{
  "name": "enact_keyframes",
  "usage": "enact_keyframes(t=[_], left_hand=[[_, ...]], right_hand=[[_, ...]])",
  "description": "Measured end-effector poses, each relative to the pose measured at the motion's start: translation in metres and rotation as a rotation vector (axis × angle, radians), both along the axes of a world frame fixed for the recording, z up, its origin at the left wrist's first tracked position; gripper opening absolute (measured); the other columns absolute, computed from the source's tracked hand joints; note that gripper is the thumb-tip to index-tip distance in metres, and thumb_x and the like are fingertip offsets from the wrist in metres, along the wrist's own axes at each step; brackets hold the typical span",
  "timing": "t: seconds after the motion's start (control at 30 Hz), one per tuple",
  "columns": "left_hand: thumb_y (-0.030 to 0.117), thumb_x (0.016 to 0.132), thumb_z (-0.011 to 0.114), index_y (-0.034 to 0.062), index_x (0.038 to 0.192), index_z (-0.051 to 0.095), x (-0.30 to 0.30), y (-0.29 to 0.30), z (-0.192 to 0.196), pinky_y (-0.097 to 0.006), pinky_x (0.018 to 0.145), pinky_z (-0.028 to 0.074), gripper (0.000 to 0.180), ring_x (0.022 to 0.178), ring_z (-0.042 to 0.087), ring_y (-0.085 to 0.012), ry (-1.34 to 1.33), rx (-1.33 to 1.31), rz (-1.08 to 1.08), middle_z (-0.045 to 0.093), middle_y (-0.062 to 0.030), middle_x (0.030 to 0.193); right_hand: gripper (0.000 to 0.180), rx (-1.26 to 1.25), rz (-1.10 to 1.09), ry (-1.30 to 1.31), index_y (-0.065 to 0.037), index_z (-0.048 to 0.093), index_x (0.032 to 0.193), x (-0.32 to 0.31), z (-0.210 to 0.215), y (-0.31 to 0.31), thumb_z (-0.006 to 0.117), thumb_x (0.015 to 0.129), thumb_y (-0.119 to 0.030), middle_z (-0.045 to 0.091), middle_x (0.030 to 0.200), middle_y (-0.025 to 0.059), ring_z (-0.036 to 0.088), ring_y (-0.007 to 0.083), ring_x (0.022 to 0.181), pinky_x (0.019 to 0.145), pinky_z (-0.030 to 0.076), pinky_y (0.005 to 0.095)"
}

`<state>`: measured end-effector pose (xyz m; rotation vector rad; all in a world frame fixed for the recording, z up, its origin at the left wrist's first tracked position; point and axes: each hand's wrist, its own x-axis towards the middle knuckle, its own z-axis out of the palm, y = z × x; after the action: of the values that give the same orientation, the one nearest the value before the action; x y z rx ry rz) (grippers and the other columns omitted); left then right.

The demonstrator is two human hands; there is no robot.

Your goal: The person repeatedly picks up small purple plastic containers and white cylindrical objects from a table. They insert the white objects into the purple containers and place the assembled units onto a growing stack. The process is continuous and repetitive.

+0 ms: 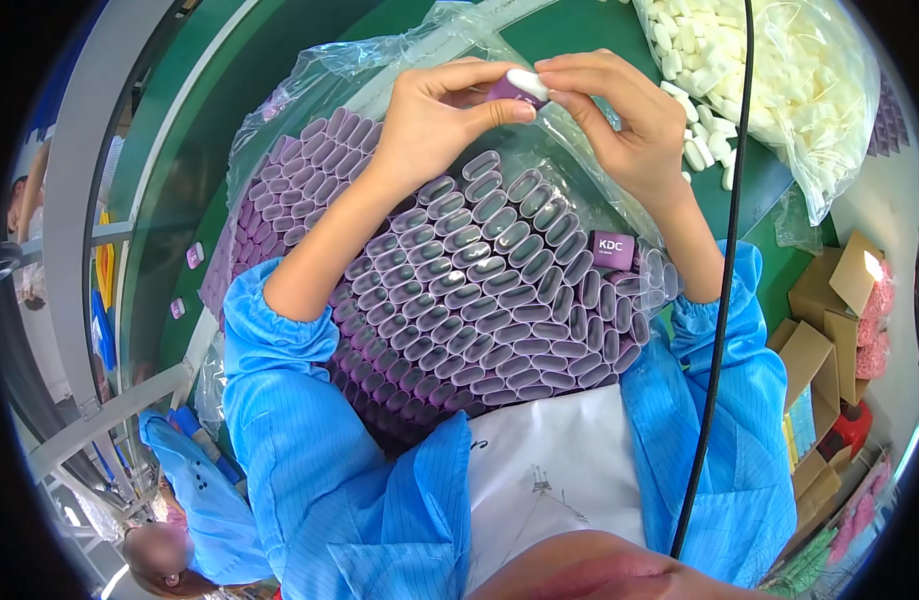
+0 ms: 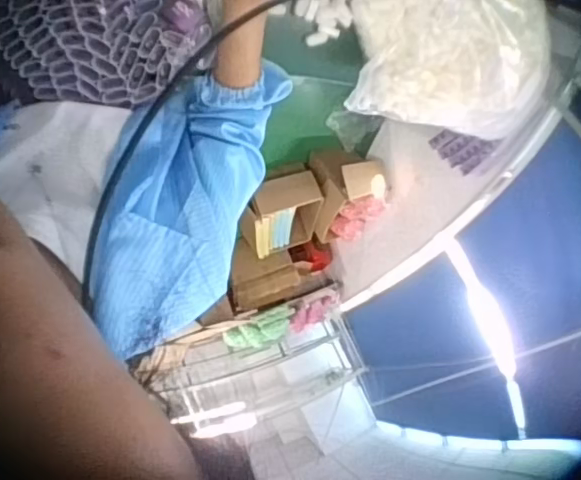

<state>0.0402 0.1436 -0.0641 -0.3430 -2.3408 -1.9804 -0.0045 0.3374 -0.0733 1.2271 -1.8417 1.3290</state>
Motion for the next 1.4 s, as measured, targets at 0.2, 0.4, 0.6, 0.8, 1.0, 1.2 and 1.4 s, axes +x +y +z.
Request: enact_keyframes(t=[0.2,0.4,0.6,0.8,1.0,1.2,1.4], left_hand=[[0.009,0.075,0.078,0.0007,0.102,0.069,0.001,0.0,-0.004,-0.025,0.079,0.052,0.03,0.086,0.065,-0.0111,-0.055,0.023,0.007,0.07,-0.0068,0.095],[0.009,0.075,0.078,0.0015,0.101,0.07,0.002,0.0,0.003,-0.025,0.078,0.052,0.029,0.086,0.065,-0.0114,-0.113,0.052,0.003,0.07,-0.0067,0.095],[0.011,0.073,0.078,0.0041,0.098,0.072,-0.001,-0.001,-0.004,-0.027,0.076,0.051,0.027,0.083,0.063,-0.0127,0.122,-0.149,-0.02,0.069,-0.0058,0.095],[0.008,0.075,0.077,0.001,0.104,0.069,0.003,0.0,-0.002,-0.026,0.078,0.052,0.03,0.085,0.066,-0.0126,-0.114,0.014,-0.014,0.07,-0.008,0.095],[0.005,0.076,0.076,-0.0023,0.105,0.067,0.004,0.002,0.002,-0.026,0.08,0.053,0.031,0.087,0.066,-0.014,-0.123,0.116,0.012,0.069,-0.0109,0.096],[0.007,0.077,0.075,0.0027,0.106,0.069,-0.003,-0.002,0.002,-0.025,0.076,0.051,0.03,0.084,0.064,-0.012,0.072,-0.012,-0.001,0.069,-0.0059,0.097],[0.02,0.088,0.064,0.0047,0.114,0.066,-0.085,-0.126,0.002,-0.027,0.082,0.048,0.03,0.091,0.063,-0.0168,0.172,-0.645,0.281,0.065,-0.0093,0.103]], right_hand=[[0.019,0.002,-0.017,0.097,0.001,0.067,0.091,0.003,-0.003,-0.002,0.069,0.073,0.006,0.067,0.089,0.0098,0.063,0.0225,0.077,0.063,0.051,0.0296],[0.024,0.035,-0.011,0.154,0.001,0.067,0.092,0.004,-0.004,0.001,0.069,0.069,0.008,0.066,0.093,0.0093,0.063,0.023,0.076,0.062,0.051,0.0294],[0.029,0.02,0.02,0.107,0.001,0.066,0.094,0.002,-0.008,0.0,0.069,0.067,0.009,0.065,0.095,0.0089,0.062,0.0227,0.076,0.062,0.051,0.0301],[0.03,0.036,0.004,0.187,0.002,0.065,0.097,0.004,-0.009,0.0,0.069,0.069,0.009,0.064,0.095,0.0106,0.061,0.0243,0.078,0.064,0.05,0.0307],[0.032,-0.008,0.044,0.134,0.001,0.066,0.101,0.006,-0.005,-0.001,0.069,0.07,0.008,0.065,0.098,0.0111,0.062,0.0238,0.082,0.067,0.051,0.0303],[0.024,-0.039,0.003,0.043,0.0,0.068,0.098,0.006,-0.001,0.003,0.07,0.074,0.0,0.065,0.097,0.0115,0.063,0.0242,0.084,0.071,0.051,0.0302],[0.011,0.01,-0.338,-0.204,-0.003,0.069,0.093,-0.023,0.007,0.064,0.067,0.082,-0.008,0.067,0.086,0.0103,0.064,0.0192,0.076,0.07,0.049,0.0278]])
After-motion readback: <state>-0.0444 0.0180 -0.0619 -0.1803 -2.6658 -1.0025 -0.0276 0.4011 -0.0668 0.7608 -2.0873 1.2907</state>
